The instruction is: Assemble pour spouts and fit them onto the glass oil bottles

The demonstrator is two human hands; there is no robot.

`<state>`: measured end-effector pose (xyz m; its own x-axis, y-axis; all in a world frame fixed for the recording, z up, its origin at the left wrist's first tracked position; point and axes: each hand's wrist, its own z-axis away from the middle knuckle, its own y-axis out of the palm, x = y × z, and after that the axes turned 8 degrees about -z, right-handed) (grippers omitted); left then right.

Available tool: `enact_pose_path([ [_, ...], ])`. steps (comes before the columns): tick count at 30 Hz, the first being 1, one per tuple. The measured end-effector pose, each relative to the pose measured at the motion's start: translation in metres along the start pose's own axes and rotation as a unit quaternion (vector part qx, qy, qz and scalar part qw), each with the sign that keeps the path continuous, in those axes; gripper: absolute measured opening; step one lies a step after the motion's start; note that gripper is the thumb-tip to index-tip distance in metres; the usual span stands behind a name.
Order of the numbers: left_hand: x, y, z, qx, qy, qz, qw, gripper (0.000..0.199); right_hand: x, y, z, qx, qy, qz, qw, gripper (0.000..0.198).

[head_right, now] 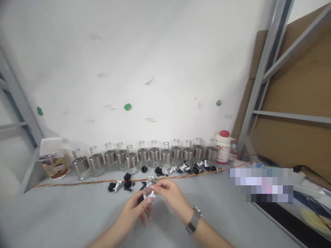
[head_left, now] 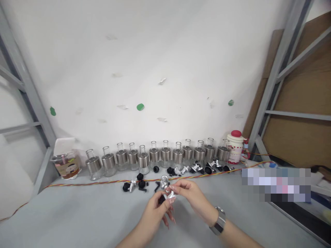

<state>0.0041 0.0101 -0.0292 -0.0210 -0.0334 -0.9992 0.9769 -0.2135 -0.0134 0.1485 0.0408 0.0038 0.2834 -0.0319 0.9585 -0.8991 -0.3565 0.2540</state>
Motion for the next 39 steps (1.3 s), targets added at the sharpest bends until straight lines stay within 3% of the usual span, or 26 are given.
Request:
enact_pose_path([
  [4, -0.005, -0.001, 0.001, -0.002, 0.007, 0.016, 1.000, 0.043, 0.000, 0.001, 0.002, -0.002, -0.033, 0.069, 0.997, 0.035],
  [12, -0.006, -0.001, 0.001, -0.010, -0.001, 0.074, 0.997, 0.042, -0.007, -0.001, 0.008, 0.020, -0.071, 0.152, 0.986, 0.033],
  [14, -0.004, -0.005, -0.004, -0.031, 0.006, 0.079, 0.996, 0.045, -0.009, -0.002, 0.005, 0.037, -0.076, 0.172, 0.982, 0.034],
  [16, -0.005, -0.012, -0.008, -0.088, 0.022, 0.084, 0.992, 0.048, -0.013, -0.004, 0.002, 0.042, -0.092, 0.205, 0.973, 0.033],
  [19, -0.013, -0.027, -0.013, -0.196, 0.032, 0.102, 0.975, 0.046, -0.023, -0.011, -0.003, 0.008, -0.131, 0.294, 0.947, 0.028],
  [21, -0.020, -0.034, -0.013, -0.237, 0.030, 0.127, 0.963, 0.043, -0.029, -0.015, -0.005, 0.008, -0.149, 0.357, 0.922, 0.025],
  [25, -0.026, -0.038, -0.010, -0.219, 0.019, 0.192, 0.957, 0.041, -0.035, -0.020, -0.009, 0.047, -0.156, 0.441, 0.882, 0.024],
  [28, -0.022, -0.034, -0.010, -0.197, -0.021, 0.218, 0.956, 0.029, -0.036, -0.022, -0.012, 0.052, -0.155, 0.469, 0.868, 0.015],
  [35, -0.023, -0.028, -0.009, -0.230, -0.067, 0.236, 0.942, 0.020, -0.045, -0.030, -0.017, 0.020, -0.131, 0.434, 0.891, 0.009],
  [39, -0.026, -0.024, -0.007, -0.196, -0.063, 0.220, 0.954, 0.019, -0.052, -0.034, -0.020, -0.034, -0.109, 0.416, 0.902, 0.019],
])
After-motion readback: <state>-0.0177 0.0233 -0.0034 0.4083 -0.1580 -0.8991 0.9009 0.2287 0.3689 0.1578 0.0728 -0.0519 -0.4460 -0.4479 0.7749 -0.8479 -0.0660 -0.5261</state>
